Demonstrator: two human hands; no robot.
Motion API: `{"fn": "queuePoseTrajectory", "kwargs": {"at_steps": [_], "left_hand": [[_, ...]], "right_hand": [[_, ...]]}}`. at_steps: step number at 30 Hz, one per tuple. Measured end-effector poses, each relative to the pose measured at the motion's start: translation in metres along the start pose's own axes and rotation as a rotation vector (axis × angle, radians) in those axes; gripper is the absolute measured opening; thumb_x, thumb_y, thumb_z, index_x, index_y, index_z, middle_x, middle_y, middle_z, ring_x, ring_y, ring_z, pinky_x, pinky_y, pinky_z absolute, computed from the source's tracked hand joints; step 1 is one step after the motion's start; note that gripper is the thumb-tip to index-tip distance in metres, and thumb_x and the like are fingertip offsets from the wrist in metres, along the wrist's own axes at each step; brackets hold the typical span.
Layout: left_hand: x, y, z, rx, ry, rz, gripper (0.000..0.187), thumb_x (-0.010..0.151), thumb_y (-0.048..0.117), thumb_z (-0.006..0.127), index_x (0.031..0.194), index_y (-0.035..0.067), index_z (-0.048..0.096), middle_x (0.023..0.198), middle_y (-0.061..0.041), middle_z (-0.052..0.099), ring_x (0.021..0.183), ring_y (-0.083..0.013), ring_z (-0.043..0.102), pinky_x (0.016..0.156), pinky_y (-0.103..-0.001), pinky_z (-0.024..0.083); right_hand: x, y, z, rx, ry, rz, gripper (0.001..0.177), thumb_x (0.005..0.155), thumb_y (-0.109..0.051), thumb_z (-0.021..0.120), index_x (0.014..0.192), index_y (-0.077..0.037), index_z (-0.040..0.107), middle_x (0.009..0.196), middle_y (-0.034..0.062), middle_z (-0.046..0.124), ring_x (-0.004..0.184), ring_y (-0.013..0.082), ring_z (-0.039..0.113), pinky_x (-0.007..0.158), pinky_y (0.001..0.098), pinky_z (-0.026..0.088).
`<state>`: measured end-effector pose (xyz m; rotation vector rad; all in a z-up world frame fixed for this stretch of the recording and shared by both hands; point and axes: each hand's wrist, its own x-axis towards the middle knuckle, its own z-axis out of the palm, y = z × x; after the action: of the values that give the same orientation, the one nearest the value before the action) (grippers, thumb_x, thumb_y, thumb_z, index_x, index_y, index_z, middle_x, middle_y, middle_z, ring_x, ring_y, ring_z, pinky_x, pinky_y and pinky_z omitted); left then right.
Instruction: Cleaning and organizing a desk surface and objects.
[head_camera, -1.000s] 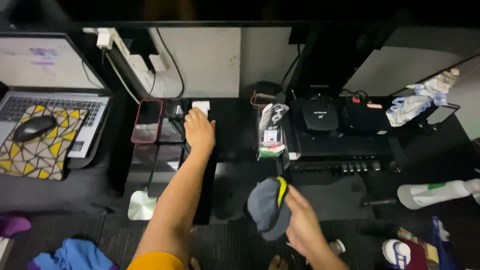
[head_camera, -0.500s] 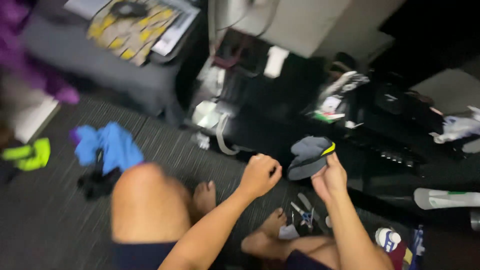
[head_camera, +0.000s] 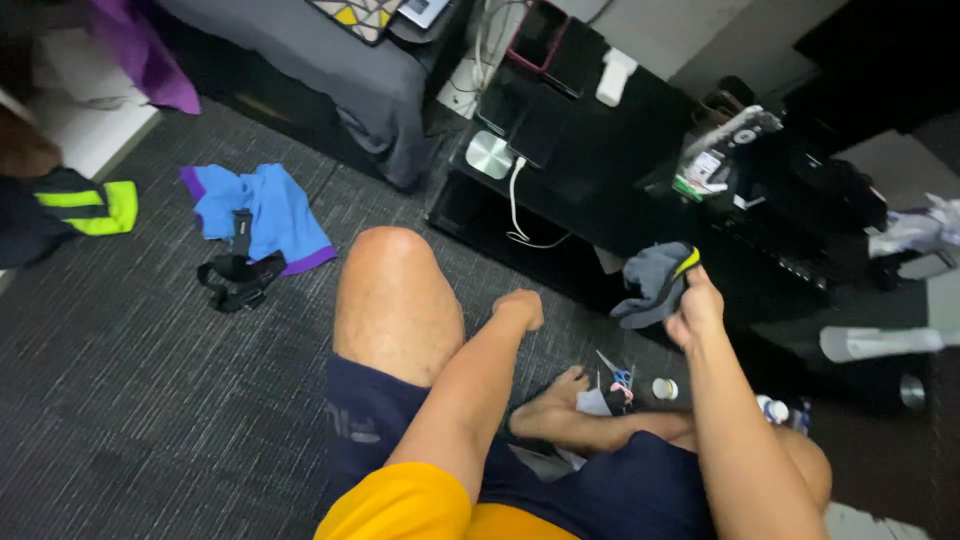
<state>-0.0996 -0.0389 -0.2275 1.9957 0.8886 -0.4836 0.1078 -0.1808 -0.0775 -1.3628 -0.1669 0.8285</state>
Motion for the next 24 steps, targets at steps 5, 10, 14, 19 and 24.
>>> {"fn": "queuePoseTrajectory", "kwargs": {"at_steps": [5, 10, 14, 19, 24], "left_hand": [[-0.010, 0.015, -0.006, -0.072, 0.033, 0.073, 0.040, 0.090, 0.023, 0.065, 0.124, 0.003, 0.071, 0.135, -0.021, 0.064, 0.127, -0.0372, 0.062, 0.104, -0.046, 0.052], [0.037, 0.002, 0.028, -0.028, 0.004, 0.125, 0.040, 0.089, 0.024, 0.063, 0.122, 0.002, 0.073, 0.132, -0.025, 0.064, 0.125, -0.0399, 0.062, 0.105, -0.048, 0.050], [0.071, -0.013, 0.047, 0.084, 0.042, 0.295, 0.040, 0.090, 0.033, 0.066, 0.116, 0.003, 0.074, 0.126, -0.023, 0.067, 0.119, -0.0409, 0.064, 0.103, -0.048, 0.051], [0.061, 0.006, 0.022, -0.054, 0.127, 0.374, 0.040, 0.083, 0.029, 0.073, 0.116, 0.006, 0.072, 0.117, -0.022, 0.070, 0.114, -0.0401, 0.065, 0.100, -0.046, 0.051], [0.041, 0.024, 0.009, -0.084, 0.016, 0.359, 0.040, 0.085, 0.030, 0.074, 0.116, 0.006, 0.069, 0.106, -0.015, 0.075, 0.102, -0.0300, 0.072, 0.091, -0.040, 0.056]], "right_hand": [[-0.014, -0.030, -0.004, -0.083, -0.018, -0.041, 0.035, 0.112, -0.024, 0.034, 0.128, -0.009, 0.062, 0.124, 0.0075, 0.069, 0.115, 0.0266, 0.066, 0.104, 0.0456, 0.054], [-0.017, -0.068, -0.031, -0.057, 0.033, -0.134, 0.036, 0.109, -0.021, 0.034, 0.128, -0.008, 0.063, 0.125, 0.0082, 0.070, 0.115, 0.0262, 0.068, 0.104, 0.0450, 0.055], [-0.025, -0.111, -0.078, 0.114, 0.072, -0.308, 0.034, 0.109, -0.020, 0.037, 0.129, -0.011, 0.063, 0.129, 0.0061, 0.067, 0.121, 0.0250, 0.065, 0.109, 0.0442, 0.052], [0.008, -0.102, -0.193, -0.064, 0.074, -0.638, 0.033, 0.111, -0.016, 0.040, 0.137, -0.011, 0.059, 0.139, 0.0068, 0.062, 0.132, 0.0234, 0.057, 0.118, 0.0386, 0.043], [0.050, -0.054, -0.189, -1.756, -0.332, -0.915, 0.035, 0.094, -0.023, 0.050, 0.125, -0.012, 0.063, 0.138, 0.0157, 0.063, 0.134, 0.0354, 0.056, 0.119, 0.0459, 0.040]]}}
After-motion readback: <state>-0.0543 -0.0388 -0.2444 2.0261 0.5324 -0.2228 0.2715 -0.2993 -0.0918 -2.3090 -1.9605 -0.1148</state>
